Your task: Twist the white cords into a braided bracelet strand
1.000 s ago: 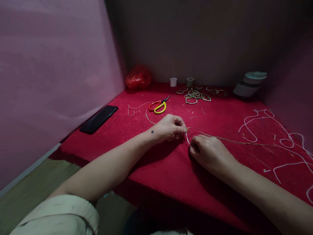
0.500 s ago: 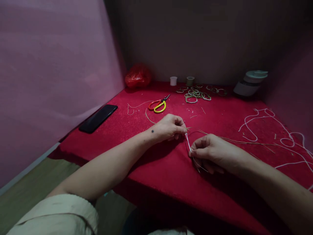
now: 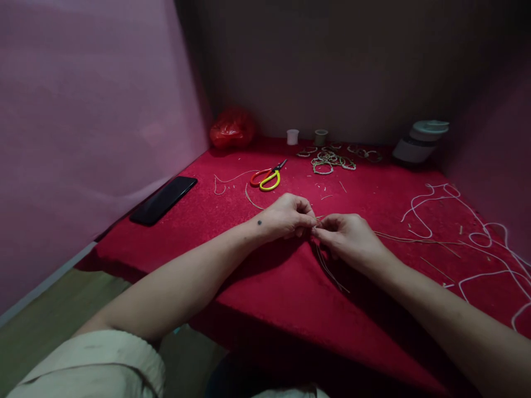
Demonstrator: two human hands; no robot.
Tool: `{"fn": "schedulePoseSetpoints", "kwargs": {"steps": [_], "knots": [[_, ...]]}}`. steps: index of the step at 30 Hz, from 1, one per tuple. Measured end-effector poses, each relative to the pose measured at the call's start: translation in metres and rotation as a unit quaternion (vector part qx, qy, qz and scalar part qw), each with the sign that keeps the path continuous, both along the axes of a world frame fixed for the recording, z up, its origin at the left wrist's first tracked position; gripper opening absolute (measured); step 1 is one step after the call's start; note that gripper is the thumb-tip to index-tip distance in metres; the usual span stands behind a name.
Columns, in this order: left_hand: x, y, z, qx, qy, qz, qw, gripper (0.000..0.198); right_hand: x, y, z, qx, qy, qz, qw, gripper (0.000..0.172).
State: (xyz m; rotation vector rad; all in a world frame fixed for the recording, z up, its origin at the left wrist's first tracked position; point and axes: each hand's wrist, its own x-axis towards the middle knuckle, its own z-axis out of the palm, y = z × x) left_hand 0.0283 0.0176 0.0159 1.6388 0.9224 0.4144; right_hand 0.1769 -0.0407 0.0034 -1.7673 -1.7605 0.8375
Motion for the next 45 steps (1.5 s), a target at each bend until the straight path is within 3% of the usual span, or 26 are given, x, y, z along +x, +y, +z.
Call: {"fn": "schedulePoseSetpoints", "kwargs": {"steps": [5, 12, 45], "knots": [[0.000, 0.000, 0.001, -0.001, 0.015, 0.002, 1.000, 0.011, -0.009, -0.002, 0.007, -0.028, 0.014, -0.036, 0.999, 0.020], [-0.002, 0.002, -0.002, 0.000, 0.008, -0.002, 1.000, 0.010, -0.003, -0.001, 0.009, -0.123, 0.106, -0.018, 0.987, 0.019], [-0.001, 0.001, -0.002, -0.004, 0.003, -0.002, 1.000, 0.011, -0.007, 0.000, 0.015, -0.133, 0.069, -0.021, 0.988, 0.025]]}}
